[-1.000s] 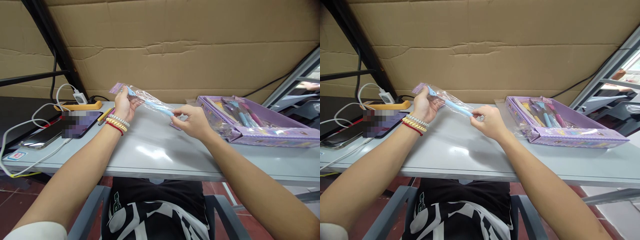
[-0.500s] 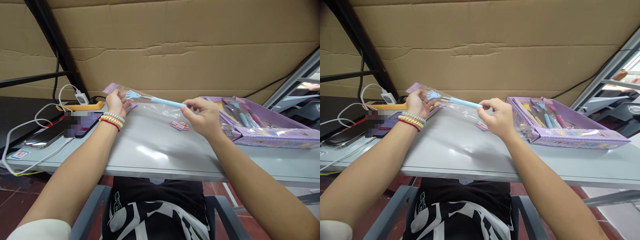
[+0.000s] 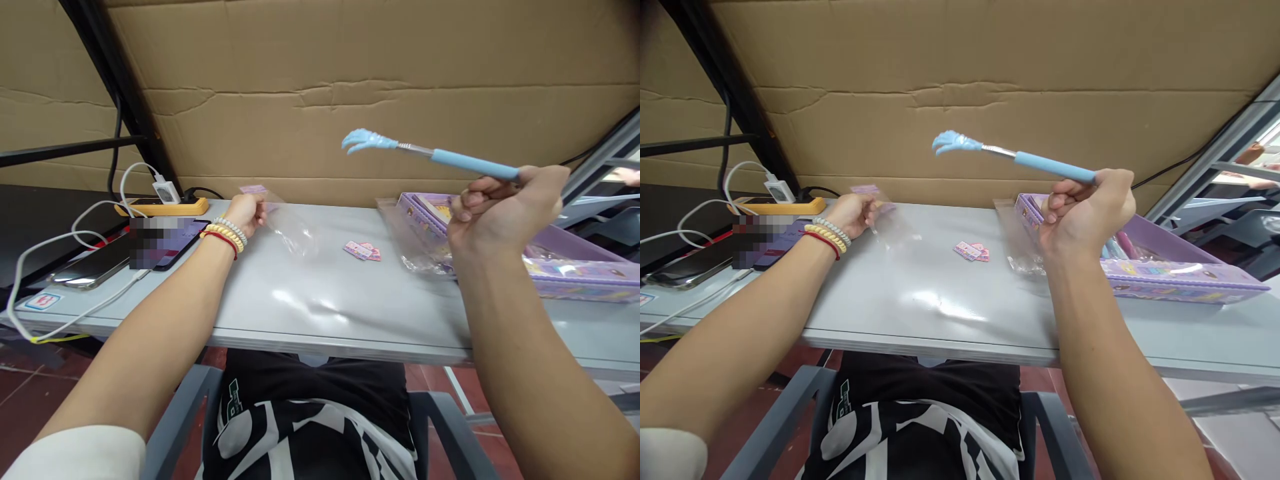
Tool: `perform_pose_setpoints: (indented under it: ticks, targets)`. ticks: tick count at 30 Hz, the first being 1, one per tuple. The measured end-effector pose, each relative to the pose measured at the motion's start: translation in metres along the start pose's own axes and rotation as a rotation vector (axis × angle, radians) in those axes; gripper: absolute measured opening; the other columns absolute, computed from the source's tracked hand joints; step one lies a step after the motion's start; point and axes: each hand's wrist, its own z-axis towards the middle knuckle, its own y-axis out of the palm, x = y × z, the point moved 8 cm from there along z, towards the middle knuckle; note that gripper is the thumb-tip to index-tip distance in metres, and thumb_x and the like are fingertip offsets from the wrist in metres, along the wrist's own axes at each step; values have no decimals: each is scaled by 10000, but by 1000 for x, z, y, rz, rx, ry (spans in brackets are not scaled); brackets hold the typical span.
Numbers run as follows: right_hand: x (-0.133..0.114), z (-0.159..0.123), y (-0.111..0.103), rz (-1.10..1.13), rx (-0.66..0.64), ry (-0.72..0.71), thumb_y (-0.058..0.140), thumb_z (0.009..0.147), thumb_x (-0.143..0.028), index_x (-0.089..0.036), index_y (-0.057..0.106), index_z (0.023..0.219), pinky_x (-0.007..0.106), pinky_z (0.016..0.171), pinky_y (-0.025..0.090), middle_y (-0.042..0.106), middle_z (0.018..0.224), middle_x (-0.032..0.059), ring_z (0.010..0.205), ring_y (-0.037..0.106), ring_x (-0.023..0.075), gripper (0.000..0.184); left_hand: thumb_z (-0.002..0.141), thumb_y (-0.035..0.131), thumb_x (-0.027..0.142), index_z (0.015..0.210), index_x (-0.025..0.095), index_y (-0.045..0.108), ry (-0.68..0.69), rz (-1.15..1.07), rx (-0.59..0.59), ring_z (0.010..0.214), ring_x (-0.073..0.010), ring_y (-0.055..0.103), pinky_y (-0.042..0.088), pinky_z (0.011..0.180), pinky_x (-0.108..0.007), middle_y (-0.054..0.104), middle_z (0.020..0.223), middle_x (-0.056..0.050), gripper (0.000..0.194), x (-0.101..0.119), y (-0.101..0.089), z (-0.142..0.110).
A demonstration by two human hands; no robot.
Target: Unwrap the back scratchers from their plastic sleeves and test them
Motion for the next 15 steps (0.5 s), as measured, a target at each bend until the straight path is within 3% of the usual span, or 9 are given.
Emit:
perform_pose_setpoints:
  ticks: [3,5,8,10,12,15]
  targets:
    - [4,-1,-2,-5,10,23,454,741,-136,-213,419,528,201,325,187,514,463,9,330,382,68,230,767,627,85,642,163,511,-4,243,-86,328,-70,358,197,314,-189,465,437,26,187,-12,16,-5]
    - [11,-6,5,-58,-78,38,482,712,-140,-214,427,567,189,316,212,555,476,12,339,421,75,172,793,662,172,680,156,548,43,354,-129,376,-89,417,276,356,-212,525,506,-5,161,-16,26,-8]
    - [24,-21,22,-151,-299,41,547,662,-165,-227,413,645,188,299,288,616,506,4,355,481,101,149,811,682,364,721,172,538,226,579,-42,664,-198,613,460,582,-303,608,698,-72,256,-5,30,-14]
    - [35,-34,30,-200,-424,62,595,645,-191,-235,389,680,197,298,343,640,528,-13,370,516,114,213,805,664,480,701,184,522,375,674,-3,902,-278,630,470,752,-363,635,810,-111,345,8,34,-22]
    - [48,-49,37,-236,-535,114,652,650,-220,-238,383,708,208,320,397,652,551,-20,401,555,122,275,840,553,604,727,174,566,424,637,-160,1019,-302,612,456,839,-385,664,929,-138,444,11,49,-32]
    - [65,-70,43,-295,-681,201,711,657,-252,-231,401,732,243,363,457,683,600,-2,436,591,134,320,868,401,699,889,152,639,292,373,-525,1049,-271,626,478,849,-375,672,1094,-152,598,1,76,-52]
